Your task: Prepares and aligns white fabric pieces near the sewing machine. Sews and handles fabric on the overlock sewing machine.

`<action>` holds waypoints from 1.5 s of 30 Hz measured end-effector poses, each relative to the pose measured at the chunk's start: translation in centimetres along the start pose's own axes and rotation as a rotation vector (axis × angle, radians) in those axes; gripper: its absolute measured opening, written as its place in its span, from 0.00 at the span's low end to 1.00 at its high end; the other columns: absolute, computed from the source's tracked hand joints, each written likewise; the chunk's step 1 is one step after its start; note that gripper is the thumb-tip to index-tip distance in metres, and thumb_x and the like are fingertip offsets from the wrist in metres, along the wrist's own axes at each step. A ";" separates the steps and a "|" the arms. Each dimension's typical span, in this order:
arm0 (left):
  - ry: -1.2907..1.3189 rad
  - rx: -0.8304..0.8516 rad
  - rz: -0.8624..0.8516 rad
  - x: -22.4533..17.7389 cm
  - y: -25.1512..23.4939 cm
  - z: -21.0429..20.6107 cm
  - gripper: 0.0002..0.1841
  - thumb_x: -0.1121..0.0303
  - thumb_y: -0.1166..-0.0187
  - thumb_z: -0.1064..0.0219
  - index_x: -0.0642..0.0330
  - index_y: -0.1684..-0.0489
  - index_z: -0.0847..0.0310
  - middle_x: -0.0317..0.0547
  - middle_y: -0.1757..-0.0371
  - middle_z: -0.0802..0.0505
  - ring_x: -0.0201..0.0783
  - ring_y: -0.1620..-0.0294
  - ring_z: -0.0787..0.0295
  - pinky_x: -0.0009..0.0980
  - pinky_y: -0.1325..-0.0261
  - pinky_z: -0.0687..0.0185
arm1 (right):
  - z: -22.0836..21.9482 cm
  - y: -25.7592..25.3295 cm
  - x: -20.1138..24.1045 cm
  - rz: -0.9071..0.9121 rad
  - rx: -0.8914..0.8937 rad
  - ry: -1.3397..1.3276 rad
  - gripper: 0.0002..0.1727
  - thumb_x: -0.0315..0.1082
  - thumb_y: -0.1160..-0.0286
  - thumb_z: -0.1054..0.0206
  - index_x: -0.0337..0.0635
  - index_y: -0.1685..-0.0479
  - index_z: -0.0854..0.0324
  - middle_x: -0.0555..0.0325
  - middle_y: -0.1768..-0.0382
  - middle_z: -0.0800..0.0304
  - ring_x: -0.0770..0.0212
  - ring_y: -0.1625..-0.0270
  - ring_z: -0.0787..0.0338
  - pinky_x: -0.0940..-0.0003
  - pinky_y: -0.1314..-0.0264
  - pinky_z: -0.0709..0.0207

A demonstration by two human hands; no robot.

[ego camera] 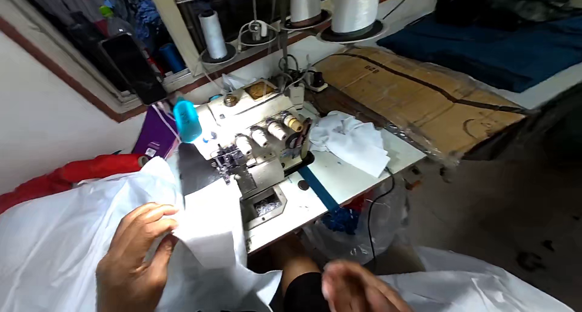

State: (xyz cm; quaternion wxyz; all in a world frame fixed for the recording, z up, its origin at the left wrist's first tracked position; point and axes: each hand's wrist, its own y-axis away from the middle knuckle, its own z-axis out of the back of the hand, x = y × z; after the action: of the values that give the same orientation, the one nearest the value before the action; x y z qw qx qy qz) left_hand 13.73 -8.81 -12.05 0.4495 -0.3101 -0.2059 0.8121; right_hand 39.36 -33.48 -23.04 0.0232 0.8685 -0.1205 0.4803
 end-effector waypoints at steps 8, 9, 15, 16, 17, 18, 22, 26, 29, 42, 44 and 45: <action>0.012 -0.076 0.042 -2.1 4.5 -3.2 0.06 0.64 0.16 0.35 0.46 0.56 0.11 0.34 0.44 0.07 0.33 0.31 0.16 0.32 0.23 0.24 | -7.4 -12.3 -2.4 -0.183 0.259 0.171 0.16 0.40 0.19 0.31 0.40 0.42 0.12 0.66 0.54 0.07 0.77 0.55 0.12 0.79 0.51 0.18; 0.008 -0.073 0.048 -2.1 4.9 -3.2 0.06 0.64 0.16 0.35 0.46 0.56 0.11 0.33 0.44 0.07 0.32 0.31 0.17 0.32 0.24 0.24 | -7.8 -12.2 -2.6 -0.147 0.206 0.158 0.12 0.35 0.21 0.29 0.38 0.47 0.11 0.63 0.56 0.05 0.74 0.56 0.09 0.77 0.51 0.15; -0.021 -0.071 0.042 -1.9 3.7 -3.2 0.07 0.65 0.18 0.35 0.48 0.58 0.09 0.34 0.48 0.04 0.33 0.36 0.13 0.33 0.28 0.21 | -7.7 -11.2 -2.2 0.112 0.169 0.527 0.20 0.46 0.33 0.19 0.42 0.50 0.09 0.63 0.52 0.05 0.73 0.55 0.08 0.76 0.54 0.12; -0.022 -0.071 0.039 -1.9 3.3 -3.3 0.07 0.65 0.19 0.35 0.48 0.58 0.09 0.34 0.49 0.04 0.33 0.37 0.12 0.33 0.28 0.21 | -7.6 -11.2 -2.1 0.138 0.158 0.551 0.14 0.42 0.32 0.19 0.42 0.55 0.08 0.64 0.55 0.04 0.73 0.56 0.07 0.77 0.55 0.11; -0.017 -0.066 0.037 -1.9 3.0 -3.4 0.08 0.66 0.20 0.35 0.48 0.58 0.08 0.34 0.49 0.04 0.32 0.37 0.12 0.33 0.29 0.21 | -7.5 -11.4 -2.0 0.138 0.134 0.560 0.09 0.38 0.29 0.22 0.43 0.59 0.08 0.65 0.58 0.04 0.74 0.58 0.06 0.77 0.56 0.11; -0.011 -0.054 0.036 -1.9 2.8 -3.4 0.08 0.66 0.20 0.35 0.48 0.58 0.08 0.34 0.50 0.04 0.32 0.38 0.12 0.33 0.29 0.21 | -7.5 -11.5 -1.7 0.122 0.109 0.557 0.06 0.36 0.27 0.23 0.43 0.61 0.08 0.65 0.61 0.04 0.74 0.60 0.06 0.77 0.57 0.11; 0.014 -0.053 0.039 -2.1 2.2 -3.5 0.07 0.66 0.23 0.34 0.49 0.61 0.09 0.33 0.53 0.03 0.31 0.40 0.10 0.33 0.29 0.19 | -7.4 -11.6 -1.2 0.200 0.149 0.618 0.22 0.49 0.30 0.21 0.41 0.47 0.14 0.62 0.50 0.07 0.71 0.52 0.07 0.75 0.53 0.10; -0.017 -0.051 0.039 -2.1 1.7 -3.6 0.07 0.65 0.25 0.34 0.51 0.63 0.08 0.34 0.55 0.03 0.29 0.43 0.10 0.30 0.34 0.19 | -7.6 -11.5 -2.8 0.425 0.067 0.791 0.13 0.41 0.30 0.22 0.39 0.59 0.10 0.57 0.53 0.05 0.72 0.51 0.07 0.78 0.50 0.11; 0.006 0.035 0.021 -2.3 1.7 -3.0 0.09 0.61 0.21 0.35 0.50 0.58 0.09 0.33 0.51 0.03 0.30 0.39 0.11 0.34 0.29 0.21 | -7.4 -11.7 -1.5 0.423 -0.011 0.765 0.13 0.42 0.19 0.30 0.42 0.65 0.09 0.63 0.60 0.04 0.76 0.55 0.08 0.82 0.51 0.14; 0.269 0.083 0.103 -4.9 1.2 -2.4 0.09 0.66 0.12 0.38 0.60 0.53 0.13 0.40 0.58 0.07 0.23 0.52 0.12 0.19 0.45 0.15 | -9.9 -14.0 -2.8 0.293 -0.429 0.966 0.22 0.52 0.38 0.21 0.41 0.59 0.12 0.60 0.67 0.10 0.67 0.70 0.12 0.68 0.69 0.17; 0.254 0.042 0.122 -5.2 0.3 -2.1 0.10 0.62 0.14 0.36 0.58 0.59 0.14 0.37 0.64 0.10 0.19 0.60 0.16 0.14 0.55 0.19 | -11.4 -15.3 -4.5 0.234 -0.561 1.066 0.26 0.41 0.47 0.19 0.34 0.51 0.16 0.46 0.54 0.10 0.53 0.60 0.08 0.55 0.62 0.15; 0.240 0.017 0.128 -5.2 -0.4 -1.9 0.11 0.59 0.15 0.34 0.58 0.61 0.15 0.35 0.66 0.11 0.17 0.63 0.17 0.12 0.58 0.21 | -11.6 -15.7 -5.4 0.237 -0.610 1.100 0.23 0.33 0.50 0.22 0.33 0.51 0.17 0.44 0.53 0.10 0.51 0.59 0.08 0.54 0.63 0.14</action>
State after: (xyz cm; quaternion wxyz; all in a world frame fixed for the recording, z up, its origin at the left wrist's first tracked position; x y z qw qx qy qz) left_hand 17.38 -12.99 -11.56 0.4205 -0.4137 -0.1237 0.7980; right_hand 30.63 -15.43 -20.14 0.2746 0.4299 -0.3176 0.7993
